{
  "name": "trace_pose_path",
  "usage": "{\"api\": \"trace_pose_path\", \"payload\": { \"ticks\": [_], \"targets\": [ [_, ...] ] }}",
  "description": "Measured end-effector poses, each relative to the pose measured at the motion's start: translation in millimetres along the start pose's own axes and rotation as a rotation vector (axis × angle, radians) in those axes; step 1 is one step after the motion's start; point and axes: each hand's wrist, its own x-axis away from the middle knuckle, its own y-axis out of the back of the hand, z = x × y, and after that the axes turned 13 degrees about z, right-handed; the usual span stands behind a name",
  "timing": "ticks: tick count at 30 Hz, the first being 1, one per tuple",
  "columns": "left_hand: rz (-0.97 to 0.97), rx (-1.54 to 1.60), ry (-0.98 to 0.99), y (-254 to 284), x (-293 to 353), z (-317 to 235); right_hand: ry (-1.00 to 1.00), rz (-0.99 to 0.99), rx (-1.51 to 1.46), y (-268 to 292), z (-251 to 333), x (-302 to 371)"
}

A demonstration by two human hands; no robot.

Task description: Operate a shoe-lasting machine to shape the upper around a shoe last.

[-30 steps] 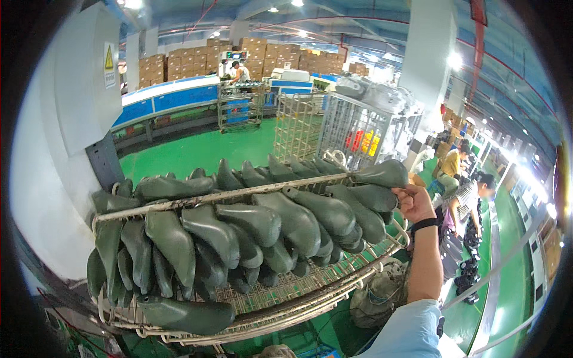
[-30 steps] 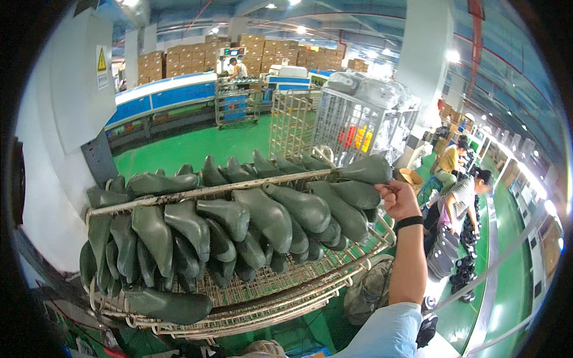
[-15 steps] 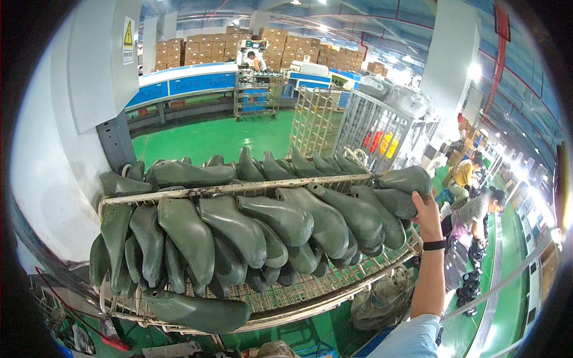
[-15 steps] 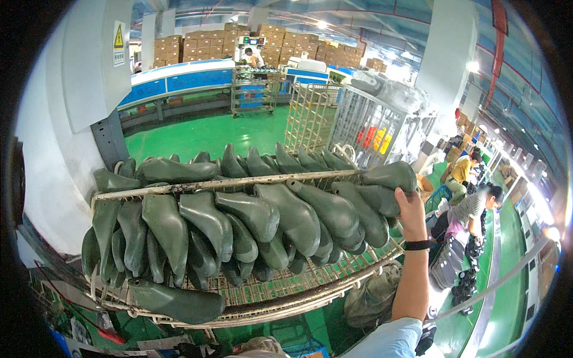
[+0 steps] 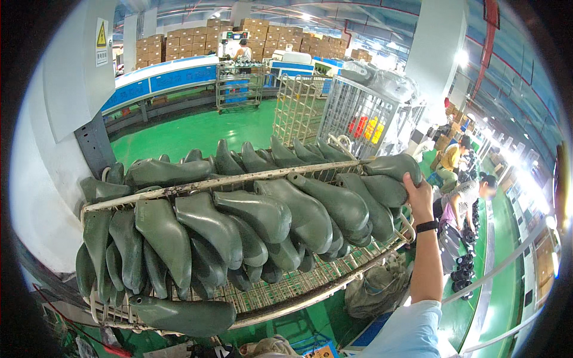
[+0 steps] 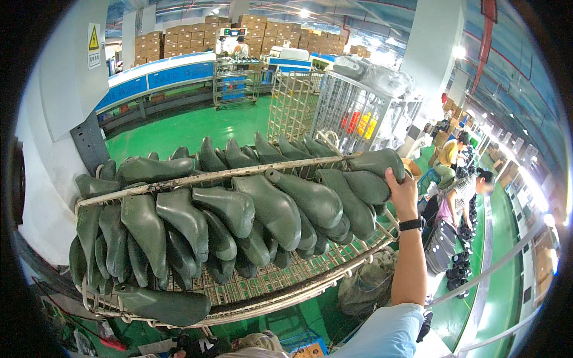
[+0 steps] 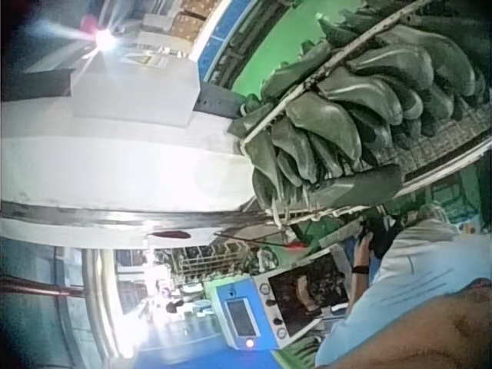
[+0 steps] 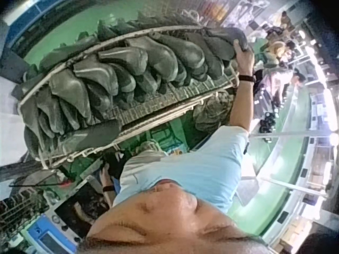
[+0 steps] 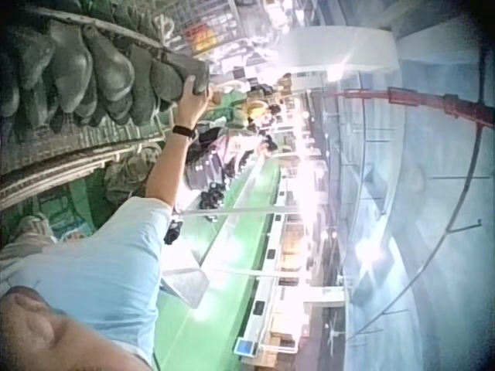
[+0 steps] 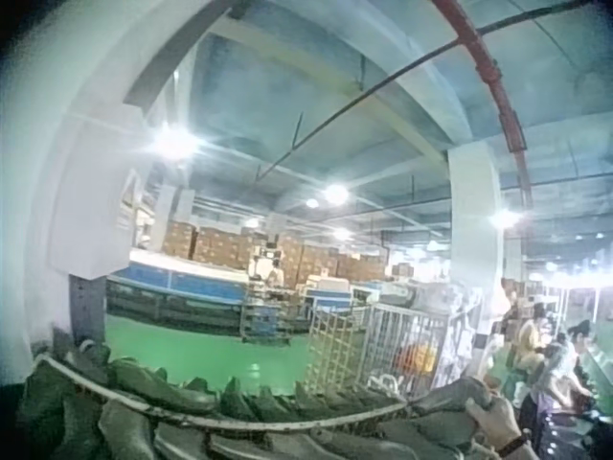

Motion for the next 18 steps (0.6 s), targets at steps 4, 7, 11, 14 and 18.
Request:
{"api": "trace_pose_path", "payload": {
  "ticks": [4, 7, 11, 14, 18],
  "targets": [
    [0.122, 0.010, -0.186, 6.0, -23.6, 23.8, -0.047, -0.074, -0.235, 11.0, -23.2, -7.8],
    [0.097, -0.101, -0.222, 6.6, -31.2, 31.7, -0.067, -0.084, -0.430, 10.3, -32.9, -10.2],
    [0.131, -0.277, -0.325, 22.6, -46.2, 56.7, -0.194, 0.009, -0.413, 14.4, -17.3, -3.9],
    [0.095, -0.017, -0.197, -1.2, -31.8, 29.6, -0.153, 0.058, -0.343, 21.0, 8.3, 1.5],
    [0.125, 0.085, -0.202, -1.1, -37.9, 34.1, -0.060, -0.016, -0.177, 13.3, 3.5, -8.9]
  ]
}}
